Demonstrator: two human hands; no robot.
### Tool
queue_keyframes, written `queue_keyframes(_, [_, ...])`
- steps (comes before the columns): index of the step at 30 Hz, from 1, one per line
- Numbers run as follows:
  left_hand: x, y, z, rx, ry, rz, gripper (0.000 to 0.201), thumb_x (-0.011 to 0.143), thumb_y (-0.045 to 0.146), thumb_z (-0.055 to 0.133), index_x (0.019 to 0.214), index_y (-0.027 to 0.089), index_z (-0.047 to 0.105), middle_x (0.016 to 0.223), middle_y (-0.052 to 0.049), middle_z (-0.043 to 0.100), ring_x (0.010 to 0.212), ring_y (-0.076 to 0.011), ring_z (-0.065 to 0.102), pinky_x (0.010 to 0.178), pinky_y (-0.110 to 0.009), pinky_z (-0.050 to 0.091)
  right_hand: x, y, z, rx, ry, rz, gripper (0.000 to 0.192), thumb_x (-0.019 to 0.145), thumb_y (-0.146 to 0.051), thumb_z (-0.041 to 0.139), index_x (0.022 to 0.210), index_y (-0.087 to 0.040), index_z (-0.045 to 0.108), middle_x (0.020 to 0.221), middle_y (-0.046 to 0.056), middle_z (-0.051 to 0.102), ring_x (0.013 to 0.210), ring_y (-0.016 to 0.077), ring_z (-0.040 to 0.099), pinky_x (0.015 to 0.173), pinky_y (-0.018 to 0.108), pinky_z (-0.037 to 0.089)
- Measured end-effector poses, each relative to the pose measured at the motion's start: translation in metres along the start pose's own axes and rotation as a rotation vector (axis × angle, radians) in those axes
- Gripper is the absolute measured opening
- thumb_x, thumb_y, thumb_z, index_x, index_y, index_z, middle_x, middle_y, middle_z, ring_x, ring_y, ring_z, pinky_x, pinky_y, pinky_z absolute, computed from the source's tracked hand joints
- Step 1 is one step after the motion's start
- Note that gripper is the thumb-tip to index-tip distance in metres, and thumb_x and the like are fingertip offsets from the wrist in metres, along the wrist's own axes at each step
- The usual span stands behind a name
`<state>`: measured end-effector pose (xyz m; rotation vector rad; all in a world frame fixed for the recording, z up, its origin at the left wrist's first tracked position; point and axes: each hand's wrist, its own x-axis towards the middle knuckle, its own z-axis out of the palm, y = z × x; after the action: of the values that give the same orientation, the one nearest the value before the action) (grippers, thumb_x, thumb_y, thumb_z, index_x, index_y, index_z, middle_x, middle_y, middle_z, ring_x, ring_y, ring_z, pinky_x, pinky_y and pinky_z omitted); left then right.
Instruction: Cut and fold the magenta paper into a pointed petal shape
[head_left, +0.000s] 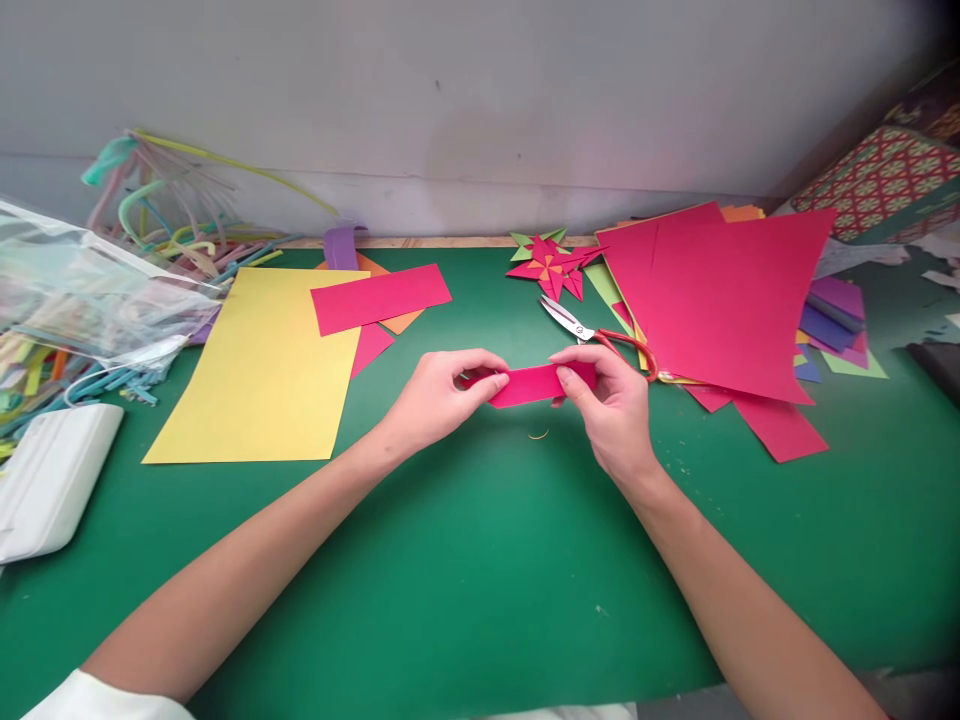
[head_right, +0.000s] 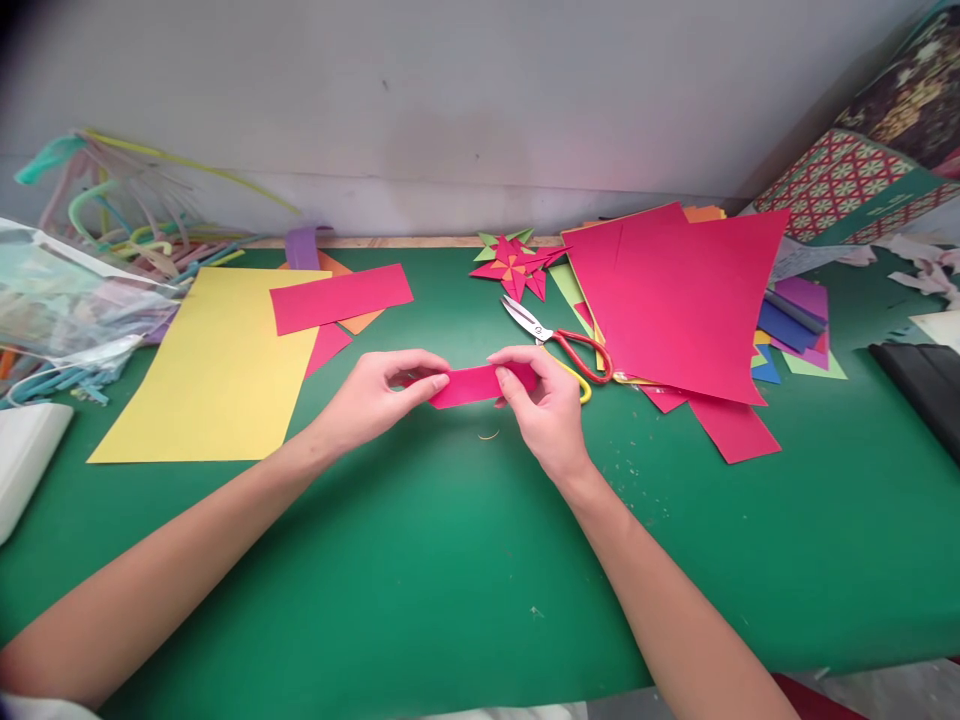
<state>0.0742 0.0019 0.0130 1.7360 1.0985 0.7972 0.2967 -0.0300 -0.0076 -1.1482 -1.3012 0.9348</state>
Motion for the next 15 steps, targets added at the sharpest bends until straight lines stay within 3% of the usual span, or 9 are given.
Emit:
queue_keyframes(4, [-0.0005, -0.0005, -0.0001, 0.017, -0.177, 0.000, 0.019, 0.096, 0.036, 0.064, 0.099, 0.023, 0.078, 0.087, -0.003, 0.078, 0.079, -0.0208, 0.072, 0.073, -0.032, 0.056, -0.0002, 0.0017, 0.0023, 0.090, 0.016, 0.079, 0.036, 0.093, -0.039, 0.074, 0.128, -0.033, 0.064, 0.099, 0.004, 0.068, 0.081, 0.0227, 0.066, 0.067, 0.035, 0.060])
queue_keyframes(7, [-0.0016, 0.0010, 0.0025, 0.045, -0.233, -0.003, 0.019, 0.096, 0.034, 0.062, 0.096, 0.024, 0.078, 0.085, -0.003, 0.077, 0.077, -0.0205, 0.069, 0.071, -0.032, 0.055, 0.0009, 0.0049, 0.0025, 0.115, -0.015, 0.146, 0.036, 0.092, -0.041, 0.075, 0.125, -0.031, 0.065, 0.094, 0.003, 0.066, 0.080, 0.0219, 0.064, 0.072, 0.036, 0.058])
queue_keyframes(9, [-0.0013, 0.0016, 0.0025, 0.058, -0.186, 0.007, 0.018, 0.095, 0.033, 0.062, 0.092, 0.023, 0.076, 0.083, -0.003, 0.076, 0.076, -0.0197, 0.067, 0.070, -0.031, 0.053, 0.0024, 0.0072, 0.0012, 0.122, -0.015, 0.166, 0.028, 0.089, -0.040, 0.078, 0.113, -0.028, 0.068, 0.094, 0.002, 0.066, 0.082, 0.0211, 0.064, 0.073, 0.034, 0.057])
queue_keyframes(13, [0.0020, -0.0007, -0.0029, -0.009, 0.077, -0.014, 0.019, 0.091, 0.038, 0.071, 0.083, 0.021, 0.066, 0.078, 0.000, 0.066, 0.069, -0.0162, 0.060, 0.058, -0.026, 0.046, 0.0051, 0.0097, -0.0019, 0.186, 0.009, 0.216, 0.020, 0.082, -0.032, 0.083, 0.091, -0.025, 0.067, 0.091, 0.001, 0.065, 0.081, 0.0180, 0.063, 0.074, 0.030, 0.054])
queue_keyframes(15, [0.0043, -0.0035, -0.0053, -0.123, 0.171, -0.052, 0.022, 0.088, 0.038, 0.076, 0.083, 0.021, 0.063, 0.078, 0.000, 0.063, 0.066, -0.0146, 0.058, 0.055, -0.024, 0.045, 0.0048, 0.0101, -0.0016, 0.229, -0.008, 0.251, 0.023, 0.079, -0.029, 0.085, 0.089, -0.024, 0.065, 0.088, 0.000, 0.066, 0.081, 0.0166, 0.063, 0.074, 0.028, 0.053])
